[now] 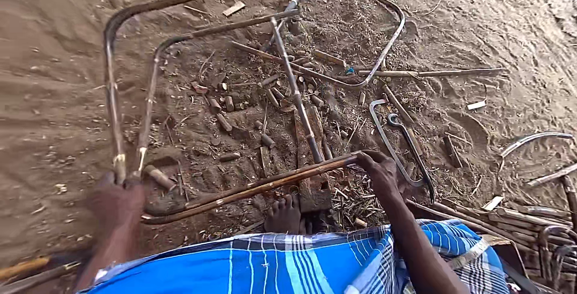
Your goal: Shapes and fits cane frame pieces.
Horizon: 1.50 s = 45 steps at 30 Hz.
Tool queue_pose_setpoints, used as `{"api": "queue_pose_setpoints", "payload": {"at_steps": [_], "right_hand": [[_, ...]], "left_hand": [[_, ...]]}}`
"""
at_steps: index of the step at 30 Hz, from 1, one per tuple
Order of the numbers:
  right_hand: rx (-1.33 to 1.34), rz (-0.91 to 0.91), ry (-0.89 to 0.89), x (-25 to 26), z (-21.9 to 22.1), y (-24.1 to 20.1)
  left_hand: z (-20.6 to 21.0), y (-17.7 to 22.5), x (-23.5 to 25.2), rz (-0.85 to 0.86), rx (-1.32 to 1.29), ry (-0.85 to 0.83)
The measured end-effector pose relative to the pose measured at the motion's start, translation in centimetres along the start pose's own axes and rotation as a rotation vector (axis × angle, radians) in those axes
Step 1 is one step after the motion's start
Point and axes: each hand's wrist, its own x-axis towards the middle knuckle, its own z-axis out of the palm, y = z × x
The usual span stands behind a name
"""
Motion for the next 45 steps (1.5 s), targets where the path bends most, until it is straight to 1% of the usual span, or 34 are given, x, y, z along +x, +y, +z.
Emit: {"api": "queue_pose_setpoints", "payload": {"at_steps": [2, 4, 8, 10, 13, 15, 16, 17, 18, 19, 20, 22, 23, 24, 26, 29, 32, 35, 38, 41, 43, 45], "right_hand": [[-0.048, -0.001, -0.082, 1.7, 2.1, 0.7], [-0.110, 0.033, -0.104, 2.4, 3.5, 1.5], [-0.004, 0.094, -0.067, 1.8, 4.3, 2.3], [-0.012, 0.071, -0.065, 1.5, 4.4, 2.3], [-0.144, 0.036, -0.055, 1.4, 4.5, 2.2], [-0.123, 0.052, -0.052, 1.4, 5.0, 2.3], [-0.120, 0.065, -0.053, 1.2, 5.1, 2.3], [-0.143, 0.074, -0.057, 1.1, 5.0, 2.0], [-0.190, 0.073, -0.070, 0.8, 4.5, 1.4], [-0.236, 0.058, -0.096, 0.5, 4.2, 0.6], [-0.248, 0.035, -0.138, 0.2, 4.2, 0.2], [-0.231, 0.033, -0.171, 0.5, 4.4, 1.0], [-0.211, 0.046, -0.153, 0.6, 4.6, 1.6], [-0.191, 0.054, -0.116, 0.9, 4.7, 2.1], [-0.142, 0.063, -0.051, 0.9, 4.9, 2.7], [-0.101, 0.056, -0.038, 0.3, 5.3, 2.7], [-0.070, 0.054, -0.078, -0.4, 5.7, 2.2], [-0.006, 0.067, -0.034, -0.2, 5.4, 3.9], [0.055, 0.158, -0.026, -0.5, 5.9, 3.6], [-0.031, 0.201, -0.108, -1.3, 6.7, 3.5], [-0.091, 0.202, -0.129, -1.2, 7.1, 3.5], [-0.161, 0.150, -0.106, -2.2, 7.0, 3.6]], "left_hand": [[-0.1, -2.3, -0.5, -0.067, 0.014, -0.035], [0.1, -3.6, -0.9, -0.078, 0.025, -0.009], [-0.2, -3.3, 0.0, -0.033, -0.026, 0.137], [-0.8, -2.8, 1.0, -0.018, -0.038, 0.133], [-0.7, -1.6, 3.1, 0.022, 0.001, 0.100], [-0.6, 0.7, 2.5, 0.064, 0.011, 0.088], [-0.7, 2.7, 1.2, 0.132, 0.001, 0.090], [-0.4, 5.3, -0.8, 0.248, -0.028, 0.076], [0.5, 8.1, -3.3, 0.392, -0.068, 0.026], [1.6, 10.9, -6.1, 0.523, -0.110, -0.076], [2.8, 13.3, -8.7, 0.629, -0.097, -0.220], [5.9, 16.7, -12.4, 0.779, 0.047, -0.461], [7.6, 17.7, -13.4, 0.806, 0.081, -0.525], [8.9, 18.3, -14.2, 0.810, 0.076, -0.527], [10.3, 18.5, -15.4, 0.791, 0.077, -0.470], [11.1, 17.6, -16.1, 0.822, 0.132, -0.356], [10.5, 17.3, -15.9, 0.864, 0.192, -0.389], [11.8, 17.9, -15.9, 0.961, 0.216, -0.425], [11.6, 18.2, -16.1, 0.933, 0.220, -0.405], [10.5, 17.8, -16.1, 0.867, 0.223, -0.422], [11.0, 18.0, -15.7, 0.888, 0.247, -0.406], [11.7, 17.9, -15.6, 0.933, 0.265, -0.379]]}}
